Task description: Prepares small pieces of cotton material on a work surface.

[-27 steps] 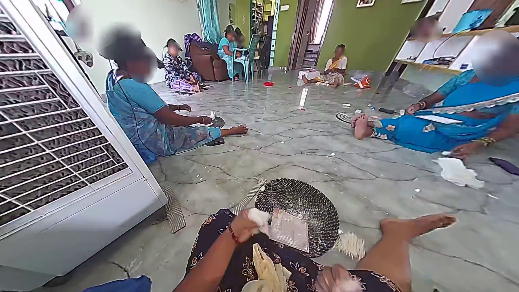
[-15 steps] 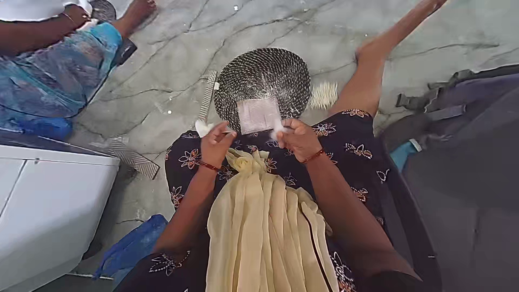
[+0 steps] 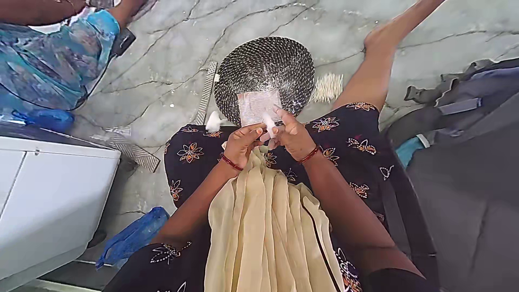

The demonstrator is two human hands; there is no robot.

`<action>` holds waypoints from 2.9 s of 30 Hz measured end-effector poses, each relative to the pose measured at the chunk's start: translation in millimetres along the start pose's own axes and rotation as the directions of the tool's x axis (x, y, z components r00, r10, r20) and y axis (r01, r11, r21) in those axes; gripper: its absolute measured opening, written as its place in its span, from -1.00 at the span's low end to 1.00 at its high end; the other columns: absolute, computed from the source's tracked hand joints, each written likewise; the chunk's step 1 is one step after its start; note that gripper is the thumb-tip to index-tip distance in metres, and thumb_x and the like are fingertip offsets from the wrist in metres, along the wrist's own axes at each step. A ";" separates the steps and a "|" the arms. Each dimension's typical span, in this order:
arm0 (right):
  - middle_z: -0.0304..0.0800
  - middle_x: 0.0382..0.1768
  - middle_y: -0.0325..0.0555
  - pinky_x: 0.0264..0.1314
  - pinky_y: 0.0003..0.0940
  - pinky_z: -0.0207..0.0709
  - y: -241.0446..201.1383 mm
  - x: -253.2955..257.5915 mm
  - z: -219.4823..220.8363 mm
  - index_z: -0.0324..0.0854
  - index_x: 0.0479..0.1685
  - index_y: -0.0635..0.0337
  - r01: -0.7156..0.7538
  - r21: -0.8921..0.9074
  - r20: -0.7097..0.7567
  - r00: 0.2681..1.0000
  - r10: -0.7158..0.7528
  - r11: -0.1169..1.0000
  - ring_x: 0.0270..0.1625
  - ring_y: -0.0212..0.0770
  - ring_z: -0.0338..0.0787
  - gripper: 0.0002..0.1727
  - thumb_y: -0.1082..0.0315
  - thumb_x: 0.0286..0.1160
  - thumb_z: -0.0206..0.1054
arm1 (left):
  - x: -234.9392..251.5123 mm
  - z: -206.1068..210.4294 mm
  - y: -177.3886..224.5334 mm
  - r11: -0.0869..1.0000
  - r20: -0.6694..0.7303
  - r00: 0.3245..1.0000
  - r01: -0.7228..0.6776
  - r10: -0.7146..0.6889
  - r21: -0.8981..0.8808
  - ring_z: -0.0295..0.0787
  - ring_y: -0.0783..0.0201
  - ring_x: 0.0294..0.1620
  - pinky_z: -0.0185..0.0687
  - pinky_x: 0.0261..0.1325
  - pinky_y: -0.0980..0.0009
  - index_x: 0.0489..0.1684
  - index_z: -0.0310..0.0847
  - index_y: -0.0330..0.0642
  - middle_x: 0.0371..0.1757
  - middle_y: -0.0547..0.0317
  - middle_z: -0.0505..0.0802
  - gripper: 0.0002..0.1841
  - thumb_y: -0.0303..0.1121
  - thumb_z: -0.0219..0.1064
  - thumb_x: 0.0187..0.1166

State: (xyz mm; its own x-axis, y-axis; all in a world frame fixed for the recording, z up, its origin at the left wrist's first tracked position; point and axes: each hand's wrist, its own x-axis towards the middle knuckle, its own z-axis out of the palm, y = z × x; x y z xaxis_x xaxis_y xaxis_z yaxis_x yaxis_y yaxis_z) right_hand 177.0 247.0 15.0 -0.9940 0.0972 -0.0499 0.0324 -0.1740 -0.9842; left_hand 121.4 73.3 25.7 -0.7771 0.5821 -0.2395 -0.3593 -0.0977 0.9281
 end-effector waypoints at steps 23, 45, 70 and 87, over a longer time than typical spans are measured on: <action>0.88 -0.12 0.21 0.11 -0.10 0.72 -6.9 -11.3 34.0 0.79 -0.03 0.48 0.065 -0.477 -0.228 0.954 -0.195 0.877 -0.11 -0.04 0.87 -0.74 0.45 0.39 0.51 | -5.2 4.8 7.5 0.970 -0.259 0.954 -0.096 0.154 0.224 0.76 0.31 0.04 0.68 0.20 0.36 -0.27 0.79 -0.52 0.03 -0.09 0.86 -0.90 -0.59 0.41 0.50; 0.85 -0.13 0.15 -0.03 -0.22 0.68 -13.3 -5.3 29.9 0.66 0.12 0.51 -0.098 -0.398 -0.207 0.978 0.015 0.912 -0.19 -0.16 0.81 -0.66 0.43 0.48 0.47 | 1.5 5.9 -1.8 0.991 -0.274 0.960 -0.031 0.065 0.127 0.74 0.40 -0.32 0.73 -0.09 0.44 -0.25 0.74 -0.49 -0.31 0.09 0.83 -0.95 -0.63 0.38 0.54; 0.85 -0.41 -0.08 -0.17 -0.42 0.67 -5.3 -17.6 5.6 0.78 -0.16 0.43 -0.111 -0.359 -0.233 0.972 0.026 0.927 -0.40 -0.38 0.77 -0.88 0.53 0.45 0.43 | 1.2 21.5 -8.9 0.982 -0.167 0.984 0.088 -0.060 0.166 0.72 0.33 -0.22 0.71 -0.01 0.35 -0.09 0.70 -0.52 -0.18 0.03 0.80 -0.88 -0.57 0.35 0.62; 0.84 -0.42 -0.06 -0.15 -0.40 0.65 -10.7 -18.2 6.4 0.76 -0.17 0.48 -0.090 -0.465 -0.145 0.989 0.025 0.881 -0.41 -0.39 0.74 -0.86 0.52 0.42 0.43 | 0.6 8.5 -6.5 0.945 -0.070 0.997 -0.011 0.036 0.328 0.65 0.41 -0.25 0.61 -0.02 0.40 -0.22 0.74 -0.54 -0.24 0.03 0.82 -0.89 -0.58 0.41 0.49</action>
State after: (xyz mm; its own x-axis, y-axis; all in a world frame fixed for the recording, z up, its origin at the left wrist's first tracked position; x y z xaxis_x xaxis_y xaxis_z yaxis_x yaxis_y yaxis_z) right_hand 194.0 240.8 27.5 -0.9673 0.2335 -0.0986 0.1668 0.2935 -0.9413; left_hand 127.7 81.2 22.0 -0.8238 0.5200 -0.2257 -0.1615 0.1664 0.9727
